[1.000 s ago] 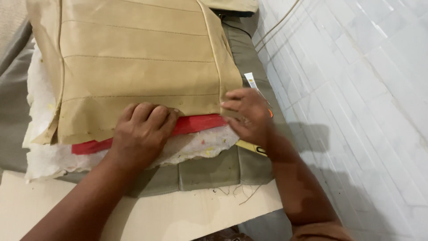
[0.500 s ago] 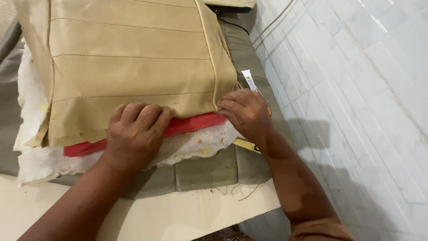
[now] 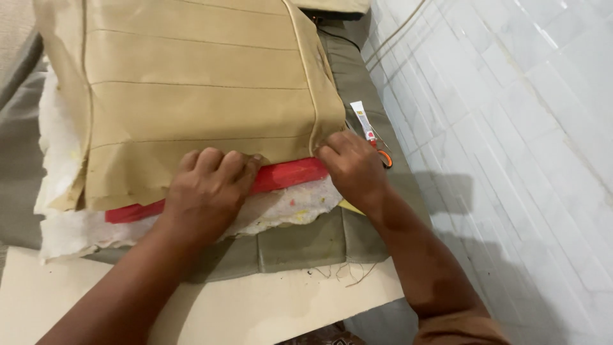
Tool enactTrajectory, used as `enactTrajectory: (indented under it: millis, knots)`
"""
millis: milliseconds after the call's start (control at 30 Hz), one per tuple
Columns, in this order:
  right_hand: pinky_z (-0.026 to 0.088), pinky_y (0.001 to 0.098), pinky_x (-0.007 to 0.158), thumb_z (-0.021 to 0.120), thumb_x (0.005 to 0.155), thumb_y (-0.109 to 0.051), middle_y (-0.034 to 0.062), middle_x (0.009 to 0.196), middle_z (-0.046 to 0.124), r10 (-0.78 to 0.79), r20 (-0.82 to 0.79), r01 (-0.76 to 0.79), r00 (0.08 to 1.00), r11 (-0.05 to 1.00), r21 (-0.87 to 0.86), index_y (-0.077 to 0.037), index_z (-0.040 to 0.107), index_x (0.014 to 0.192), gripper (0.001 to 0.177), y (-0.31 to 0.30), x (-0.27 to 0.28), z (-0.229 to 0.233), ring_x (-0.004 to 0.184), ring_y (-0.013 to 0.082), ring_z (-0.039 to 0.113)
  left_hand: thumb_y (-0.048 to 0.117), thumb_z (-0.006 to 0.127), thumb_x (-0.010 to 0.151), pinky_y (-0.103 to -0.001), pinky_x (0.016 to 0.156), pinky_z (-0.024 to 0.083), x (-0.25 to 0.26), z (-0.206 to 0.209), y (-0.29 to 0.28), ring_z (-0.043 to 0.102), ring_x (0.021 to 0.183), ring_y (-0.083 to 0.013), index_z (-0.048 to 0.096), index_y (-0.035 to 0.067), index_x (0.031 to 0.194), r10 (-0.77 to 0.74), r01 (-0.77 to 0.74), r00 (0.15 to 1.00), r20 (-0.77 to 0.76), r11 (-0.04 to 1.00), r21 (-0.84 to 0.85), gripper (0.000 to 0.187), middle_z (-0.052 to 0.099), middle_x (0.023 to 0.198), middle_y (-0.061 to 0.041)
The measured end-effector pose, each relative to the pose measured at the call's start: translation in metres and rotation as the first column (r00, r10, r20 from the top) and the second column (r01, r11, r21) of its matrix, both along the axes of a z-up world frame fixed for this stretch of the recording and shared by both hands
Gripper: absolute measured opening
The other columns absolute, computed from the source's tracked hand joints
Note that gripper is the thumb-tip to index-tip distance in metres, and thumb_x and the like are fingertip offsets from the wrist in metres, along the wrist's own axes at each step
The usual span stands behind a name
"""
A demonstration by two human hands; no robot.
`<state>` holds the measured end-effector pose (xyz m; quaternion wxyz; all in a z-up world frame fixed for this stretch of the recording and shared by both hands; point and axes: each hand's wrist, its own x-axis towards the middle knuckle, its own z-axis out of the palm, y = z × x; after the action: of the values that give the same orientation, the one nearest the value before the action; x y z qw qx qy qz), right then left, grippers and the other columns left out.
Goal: Upholstering a seat component by gluing and tucking a leather cover over foam padding
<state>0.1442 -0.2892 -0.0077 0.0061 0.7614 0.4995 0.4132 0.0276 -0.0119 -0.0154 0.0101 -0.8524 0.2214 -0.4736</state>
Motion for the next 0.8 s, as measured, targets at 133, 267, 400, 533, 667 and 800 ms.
enactTrajectory:
  millis: [133, 267, 400, 533, 667, 800]
  knots:
    - [0.049, 0.0392, 0.079, 0.062, 0.090, -0.010, 0.0032, 0.098, 0.063, -0.010, -0.006, 0.010, 1.000, 0.999, 0.050, -0.014, 0.064, 0.088, 0.005, 0.010, -0.025, 0.015, 0.091, 0.0266, 0.065, 0.016, 0.064, 0.095, -0.038, 0.076, 0.049, 0.003, -0.005, -0.002, 0.057, 0.080, -0.0254, 0.071, 0.015, 0.091, 0.007, -0.007, 1.000, 0.005, 1.000, -0.022, 0.008, 0.054, 0.088, -0.005]
    - [0.049, 0.0428, 0.080, 0.069, 0.099, -0.026, 0.0067, 0.107, 0.063, 0.022, -0.017, -0.021, 1.000, 0.997, 0.075, -0.016, 0.071, 0.102, 0.011, 0.023, -0.025, 0.008, 0.095, 0.0303, 0.064, 0.015, 0.063, 0.099, -0.038, 0.073, 0.048, 0.004, -0.005, -0.001, 0.055, 0.076, -0.0258, 0.070, 0.012, 0.095, 0.002, 0.000, 0.999, 0.045, 1.000, -0.030, 0.009, 0.051, 0.085, -0.006]
    - [0.048, 0.0379, 0.075, 0.069, 0.100, -0.023, 0.0036, 0.093, 0.063, 0.033, 0.116, -0.044, 0.993, 0.995, 0.088, -0.016, 0.071, 0.095, 0.009, 0.032, -0.022, 0.008, 0.083, 0.0247, 0.065, 0.013, 0.059, 0.102, -0.037, 0.074, 0.049, 0.003, -0.003, -0.002, 0.053, 0.074, -0.0260, 0.068, 0.012, 0.096, 0.014, -0.011, 0.997, 0.073, 0.999, -0.039, 0.011, 0.048, 0.084, -0.007]
    - [0.048, 0.0401, 0.077, 0.063, 0.102, -0.026, 0.0049, 0.091, 0.061, -0.009, 0.148, -0.004, 0.989, 0.996, 0.087, -0.013, 0.069, 0.098, 0.014, 0.028, -0.014, -0.007, 0.082, 0.0258, 0.065, 0.015, 0.060, 0.102, -0.037, 0.070, 0.048, 0.002, -0.001, -0.003, 0.054, 0.073, -0.0252, 0.069, 0.012, 0.096, -0.002, 0.004, 0.998, 0.059, 0.999, -0.039, 0.011, 0.049, 0.082, -0.006]
    - [0.048, 0.0431, 0.074, 0.068, 0.097, -0.030, 0.0068, 0.095, 0.059, 0.061, -0.040, -0.055, 0.997, 0.990, 0.133, -0.013, 0.066, 0.099, 0.018, 0.036, -0.027, 0.002, 0.085, 0.0295, 0.063, 0.017, 0.056, 0.103, -0.036, 0.069, 0.047, 0.003, -0.001, 0.001, 0.052, 0.072, -0.0248, 0.067, 0.013, 0.094, -0.005, 0.007, 0.996, 0.087, 1.000, -0.027, 0.015, 0.046, 0.081, -0.005]
    - [0.052, 0.0466, 0.073, 0.074, 0.093, -0.024, 0.0098, 0.099, 0.060, 0.140, -0.176, -0.113, 0.974, 0.982, 0.152, -0.010, 0.068, 0.114, 0.026, 0.058, -0.045, 0.010, 0.085, 0.0340, 0.064, 0.015, 0.050, 0.106, -0.037, 0.071, 0.049, -0.002, 0.004, 0.000, 0.054, 0.074, -0.0268, 0.067, 0.012, 0.110, -0.034, 0.043, 0.995, 0.094, 0.994, -0.096, 0.018, 0.048, 0.083, -0.007]
